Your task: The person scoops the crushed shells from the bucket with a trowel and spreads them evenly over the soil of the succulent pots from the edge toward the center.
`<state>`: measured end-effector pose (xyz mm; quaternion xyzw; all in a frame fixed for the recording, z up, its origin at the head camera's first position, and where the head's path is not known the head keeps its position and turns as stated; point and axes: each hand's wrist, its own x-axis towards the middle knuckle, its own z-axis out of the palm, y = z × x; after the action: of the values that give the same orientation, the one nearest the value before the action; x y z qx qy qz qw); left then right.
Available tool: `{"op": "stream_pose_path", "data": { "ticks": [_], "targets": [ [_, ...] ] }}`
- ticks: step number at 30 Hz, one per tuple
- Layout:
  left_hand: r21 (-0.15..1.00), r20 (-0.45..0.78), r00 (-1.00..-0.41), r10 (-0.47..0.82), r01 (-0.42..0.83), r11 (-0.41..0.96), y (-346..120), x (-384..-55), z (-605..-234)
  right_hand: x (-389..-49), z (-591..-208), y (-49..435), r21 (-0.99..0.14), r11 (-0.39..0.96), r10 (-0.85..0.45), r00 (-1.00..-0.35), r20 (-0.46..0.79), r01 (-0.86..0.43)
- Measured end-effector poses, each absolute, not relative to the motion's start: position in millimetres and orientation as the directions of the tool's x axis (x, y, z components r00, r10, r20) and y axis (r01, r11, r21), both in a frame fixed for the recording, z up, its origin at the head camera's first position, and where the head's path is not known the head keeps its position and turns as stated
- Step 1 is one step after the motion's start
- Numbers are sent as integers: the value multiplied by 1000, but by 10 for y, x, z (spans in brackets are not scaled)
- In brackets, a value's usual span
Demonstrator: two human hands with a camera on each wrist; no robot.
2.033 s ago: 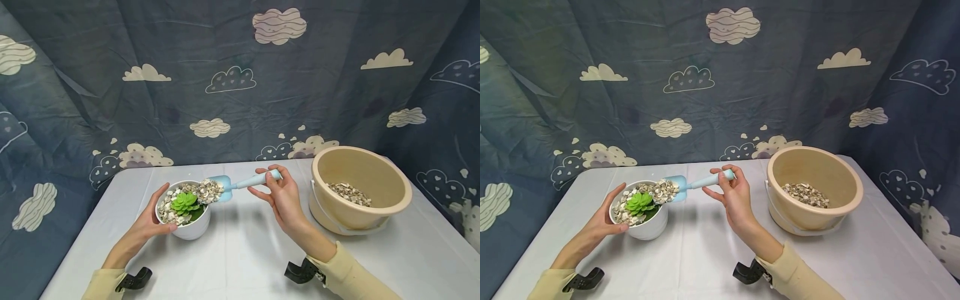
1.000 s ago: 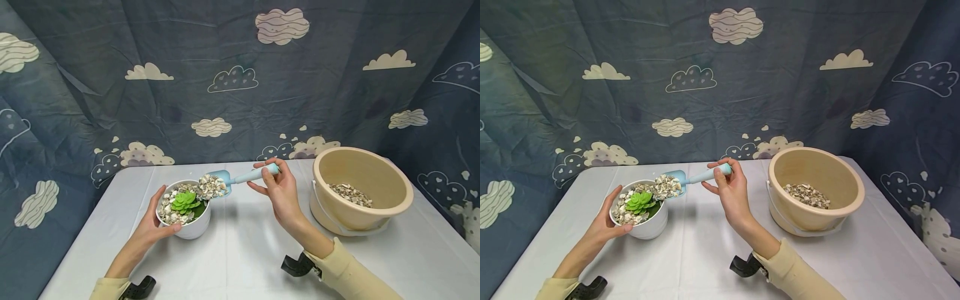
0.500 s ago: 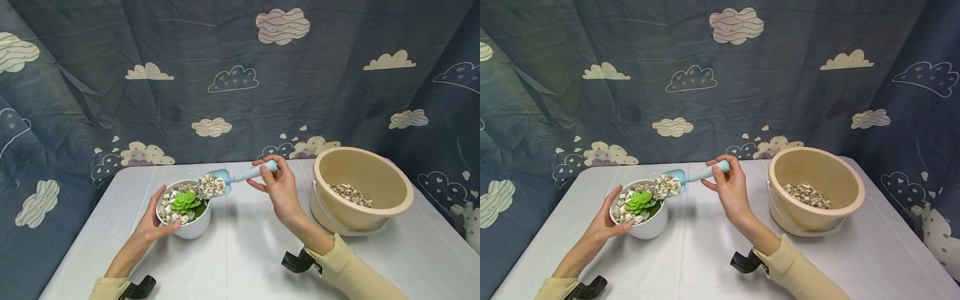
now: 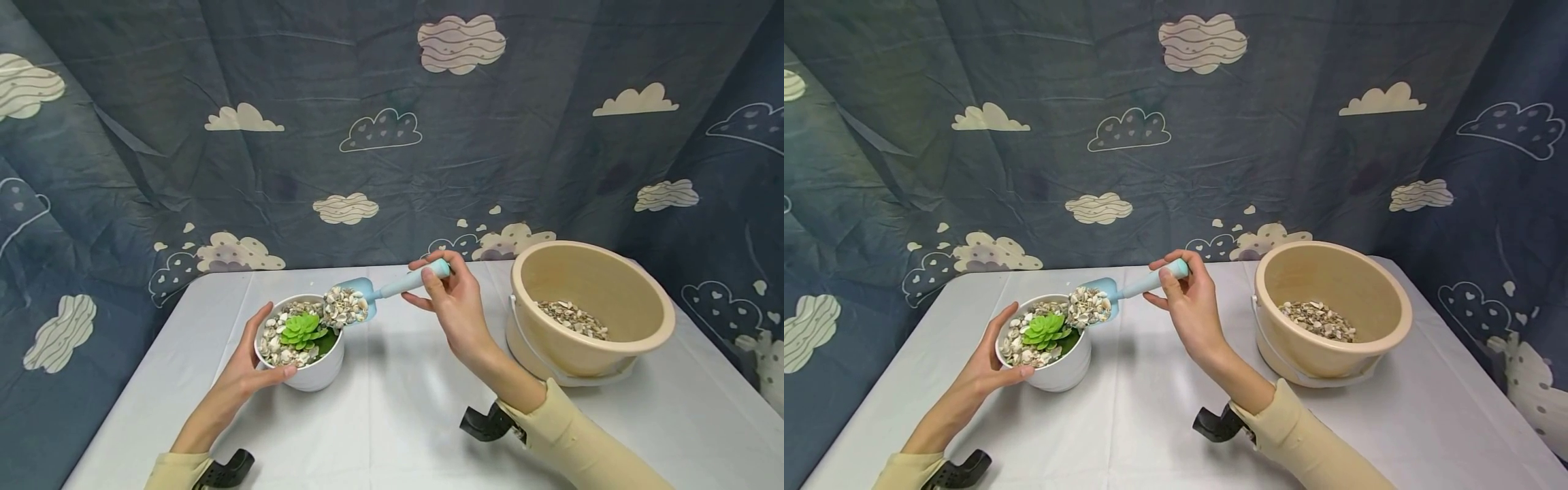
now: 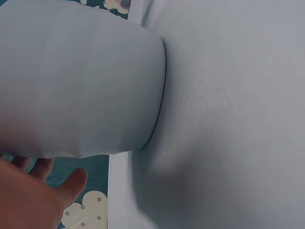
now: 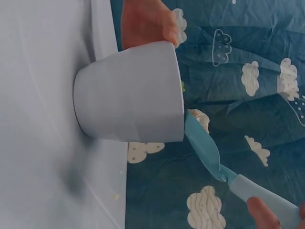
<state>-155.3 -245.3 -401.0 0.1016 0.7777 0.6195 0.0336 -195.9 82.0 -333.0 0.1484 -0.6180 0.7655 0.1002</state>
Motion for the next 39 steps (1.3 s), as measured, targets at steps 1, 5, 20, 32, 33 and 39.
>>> {"op": "stream_pose_path", "data": {
  "ticks": [1,5,20,32,33,39],
  "targets": [
    [969,70,-977,201,114,217,-2456,-1554,-4008,-1963,-3325,821,-915,-211,-32,-933,357,-343],
    [961,56,-979,197,106,255,-2463,-1560,-3998,-1973,-3307,820,-912,-204,-44,-928,371,-355],
    [982,79,-965,250,119,149,-2484,-1565,-4017,-1986,-3268,811,-914,-209,-78,-926,369,-347],
    [977,88,-973,214,126,169,-2447,-1533,-4007,-1986,-3268,805,-913,-216,-74,-926,369,-347],
    [977,89,-973,212,127,173,-2446,-1530,-4009,-1989,-3270,807,-912,-215,-75,-925,373,-350],
    [975,101,-972,211,139,172,-2447,-1536,-4033,-1993,-3277,823,-911,-215,-68,-925,373,-351]
  ]
}}
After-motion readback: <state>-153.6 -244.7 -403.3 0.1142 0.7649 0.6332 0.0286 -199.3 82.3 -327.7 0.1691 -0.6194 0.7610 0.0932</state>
